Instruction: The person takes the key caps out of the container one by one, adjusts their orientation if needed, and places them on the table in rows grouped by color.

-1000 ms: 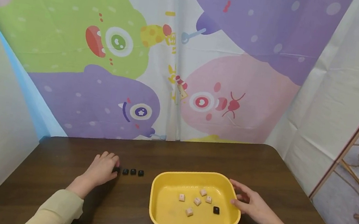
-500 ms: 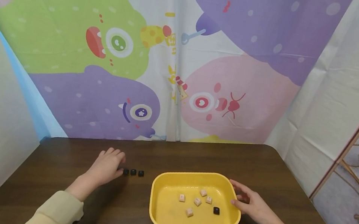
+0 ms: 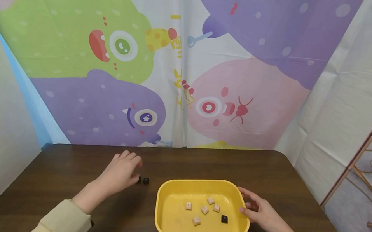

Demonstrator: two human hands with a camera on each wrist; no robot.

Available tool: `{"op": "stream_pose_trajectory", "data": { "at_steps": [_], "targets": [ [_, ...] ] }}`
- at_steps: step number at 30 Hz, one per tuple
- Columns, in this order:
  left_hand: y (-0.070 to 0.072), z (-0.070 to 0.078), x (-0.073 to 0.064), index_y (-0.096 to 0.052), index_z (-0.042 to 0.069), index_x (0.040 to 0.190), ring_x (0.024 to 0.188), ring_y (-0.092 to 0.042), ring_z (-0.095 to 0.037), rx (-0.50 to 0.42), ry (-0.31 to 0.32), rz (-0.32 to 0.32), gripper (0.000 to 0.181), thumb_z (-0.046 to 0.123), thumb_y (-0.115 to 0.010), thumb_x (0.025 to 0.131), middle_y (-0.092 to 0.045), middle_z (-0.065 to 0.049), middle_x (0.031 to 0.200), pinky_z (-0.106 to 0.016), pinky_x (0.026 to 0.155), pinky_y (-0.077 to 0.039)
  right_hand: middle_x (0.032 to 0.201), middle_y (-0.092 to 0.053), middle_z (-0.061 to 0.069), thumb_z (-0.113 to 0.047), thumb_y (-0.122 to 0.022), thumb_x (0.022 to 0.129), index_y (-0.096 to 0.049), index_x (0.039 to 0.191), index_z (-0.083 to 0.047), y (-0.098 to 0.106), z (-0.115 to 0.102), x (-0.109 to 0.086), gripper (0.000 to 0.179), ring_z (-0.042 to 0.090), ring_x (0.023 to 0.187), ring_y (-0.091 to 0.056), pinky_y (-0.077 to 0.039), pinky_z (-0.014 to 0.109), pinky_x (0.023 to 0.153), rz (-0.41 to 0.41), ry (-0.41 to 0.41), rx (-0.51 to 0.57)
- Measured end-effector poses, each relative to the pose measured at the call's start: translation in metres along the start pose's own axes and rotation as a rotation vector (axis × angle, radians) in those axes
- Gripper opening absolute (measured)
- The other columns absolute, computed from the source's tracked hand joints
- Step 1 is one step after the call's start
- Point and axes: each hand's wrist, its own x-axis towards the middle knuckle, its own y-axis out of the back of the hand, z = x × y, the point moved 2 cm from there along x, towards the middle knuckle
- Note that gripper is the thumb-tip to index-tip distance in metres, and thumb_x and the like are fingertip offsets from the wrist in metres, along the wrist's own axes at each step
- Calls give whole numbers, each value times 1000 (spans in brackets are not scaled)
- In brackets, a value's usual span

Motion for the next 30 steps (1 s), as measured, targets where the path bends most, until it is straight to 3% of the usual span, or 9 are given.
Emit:
{"op": "stream_pose_trajectory", "data": {
  "at_steps": [11,20,30],
  "targets": [
    [14,33,8,-58,13,88,83,-46,-20,-20,-86,95,22,21,-73,73,-53,2,83,-34,73,-34,139,-37,33,-16,-54,95,-27,146,-2,-1,2,1,60,5,103,-59,-55,35,73,10,-6,-17],
    [22,62,13,-59,14,94,91,-47,-19,-55,-87,77,23,24,-71,78,-55,3,89,-34,76,-35,138,-38,33,-15,-55,94,-27,146,0,-1,1,0,61,7,104,-59,-55,35,73,9,-5,-5],
    [21,96,13,-59,16,99,92,-46,-17,-115,-101,70,24,27,-69,81,-57,4,95,-34,79,-36,141,-35,32,-16,-56,94,-27,146,-1,-1,0,0,61,7,105,-58,-55,34,74,13,-12,-10]
  ]
}}
